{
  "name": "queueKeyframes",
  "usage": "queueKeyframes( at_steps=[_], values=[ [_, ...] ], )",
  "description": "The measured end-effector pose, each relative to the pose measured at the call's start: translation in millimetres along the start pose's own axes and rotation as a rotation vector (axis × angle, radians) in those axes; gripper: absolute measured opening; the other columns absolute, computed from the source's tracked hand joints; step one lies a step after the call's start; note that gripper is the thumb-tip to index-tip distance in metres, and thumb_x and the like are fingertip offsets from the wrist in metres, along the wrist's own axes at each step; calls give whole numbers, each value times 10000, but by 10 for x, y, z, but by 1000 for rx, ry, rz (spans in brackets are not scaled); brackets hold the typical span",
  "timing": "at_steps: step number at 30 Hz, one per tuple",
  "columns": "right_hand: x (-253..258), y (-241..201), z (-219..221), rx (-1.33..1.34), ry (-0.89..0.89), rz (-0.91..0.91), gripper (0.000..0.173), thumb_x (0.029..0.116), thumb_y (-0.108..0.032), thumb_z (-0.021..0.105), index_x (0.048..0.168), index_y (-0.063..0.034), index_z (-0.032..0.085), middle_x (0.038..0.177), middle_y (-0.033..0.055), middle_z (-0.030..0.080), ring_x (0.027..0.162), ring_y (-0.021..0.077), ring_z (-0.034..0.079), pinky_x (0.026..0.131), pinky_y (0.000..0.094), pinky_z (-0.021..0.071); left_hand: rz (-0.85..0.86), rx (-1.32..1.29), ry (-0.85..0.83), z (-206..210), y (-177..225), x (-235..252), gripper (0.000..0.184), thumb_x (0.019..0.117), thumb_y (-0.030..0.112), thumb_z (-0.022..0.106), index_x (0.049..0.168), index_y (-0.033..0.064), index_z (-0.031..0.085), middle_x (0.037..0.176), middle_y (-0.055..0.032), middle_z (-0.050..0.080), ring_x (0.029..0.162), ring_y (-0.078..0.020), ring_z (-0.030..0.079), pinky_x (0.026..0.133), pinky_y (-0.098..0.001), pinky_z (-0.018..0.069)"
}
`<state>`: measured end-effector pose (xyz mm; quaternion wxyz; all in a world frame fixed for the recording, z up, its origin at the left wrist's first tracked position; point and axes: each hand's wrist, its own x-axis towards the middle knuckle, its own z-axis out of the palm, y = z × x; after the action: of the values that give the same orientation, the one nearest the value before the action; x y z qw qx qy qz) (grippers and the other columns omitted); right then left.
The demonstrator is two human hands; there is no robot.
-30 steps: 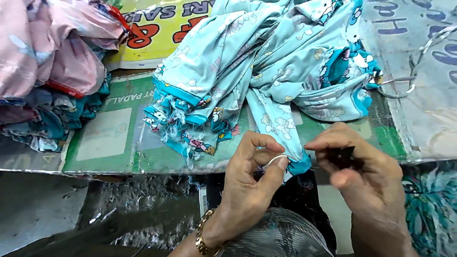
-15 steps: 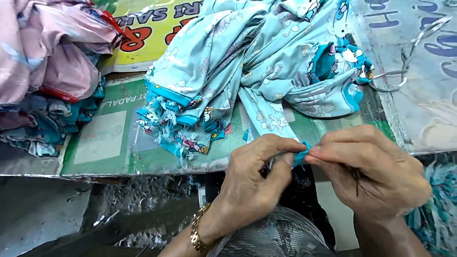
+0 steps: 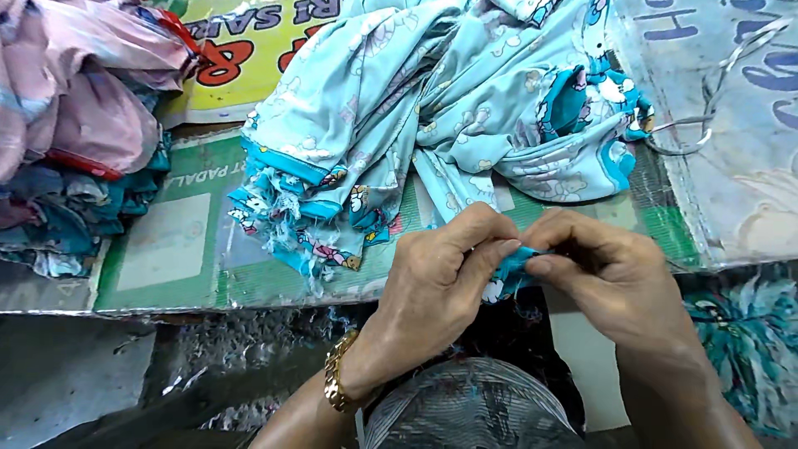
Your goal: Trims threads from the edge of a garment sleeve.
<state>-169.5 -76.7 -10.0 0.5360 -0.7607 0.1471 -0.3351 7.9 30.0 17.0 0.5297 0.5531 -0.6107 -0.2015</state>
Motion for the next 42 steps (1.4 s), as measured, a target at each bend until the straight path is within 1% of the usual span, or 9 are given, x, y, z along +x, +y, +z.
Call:
queueKeyframes(
  at_steps=[2,6,7,9,11,17,25,29,42],
  values=[
    [3,13,13,78,7,37,57,979,-180,671,941,-137,666,859,-85,645,710,-47,590,609,89,501,43,38,23,-12,-11,16,53,999,27,605,983,13,654,816,13,638,700,8,586,626,-133,501],
    [-8,-6,61,-116,-33,16,102,989,-206,652,940,-117,652,852,-81,609,714,-69,571,618,66,493,0,-58,-32,-27,-39,43,61,1013,43,579,975,27,624,768,27,592,648,16,548,584,-120,469],
    [-16,-28,57,-191,-37,8,120,994,-244,648,985,-124,654,866,-87,612,721,-77,568,620,64,489,-38,-115,-51,-34,-49,50,68,1019,51,576,971,33,620,753,33,576,630,13,533,567,-119,457],
    [-41,-92,28,-352,-9,10,279,993,-372,633,1156,-147,607,917,-104,622,741,-101,549,626,70,456,-95,-187,-62,-51,-61,64,75,1031,67,566,981,45,617,731,43,562,602,12,517,539,-114,445],
    [-54,-159,-27,-420,14,11,350,998,-423,606,1227,-164,549,971,-115,626,808,-117,583,673,61,496,-117,-224,-59,-54,-64,74,73,1032,67,565,985,51,620,715,45,563,586,11,512,526,-113,439],
    [32,-179,-50,-378,-28,-68,203,983,-309,666,1079,-130,673,971,-92,631,800,-91,585,661,57,498,-98,-263,-71,-37,-93,78,60,1030,66,574,990,52,616,718,49,576,597,19,518,544,-113,444],
    [88,-129,27,-174,-35,-128,194,953,-245,725,1073,-98,686,1011,-68,647,855,-43,626,714,92,554,-86,-366,-73,-64,-148,64,88,1046,97,556,977,81,608,799,50,585,680,21,547,604,-111,467],
    [104,-116,53,-178,-73,-159,184,961,-234,719,1063,-84,696,1013,-52,655,864,-34,633,715,96,558,-86,-330,-56,-72,-147,45,84,1052,92,541,983,77,588,756,43,552,631,14,525,561,-114,455],
    [138,-33,125,-9,-102,-113,120,959,-202,717,1000,-89,710,949,-61,661,848,-19,651,720,117,579,-58,-379,-57,-61,-207,11,82,1048,77,542,973,71,575,756,38,554,663,11,544,609,-126,476]
  ],
)
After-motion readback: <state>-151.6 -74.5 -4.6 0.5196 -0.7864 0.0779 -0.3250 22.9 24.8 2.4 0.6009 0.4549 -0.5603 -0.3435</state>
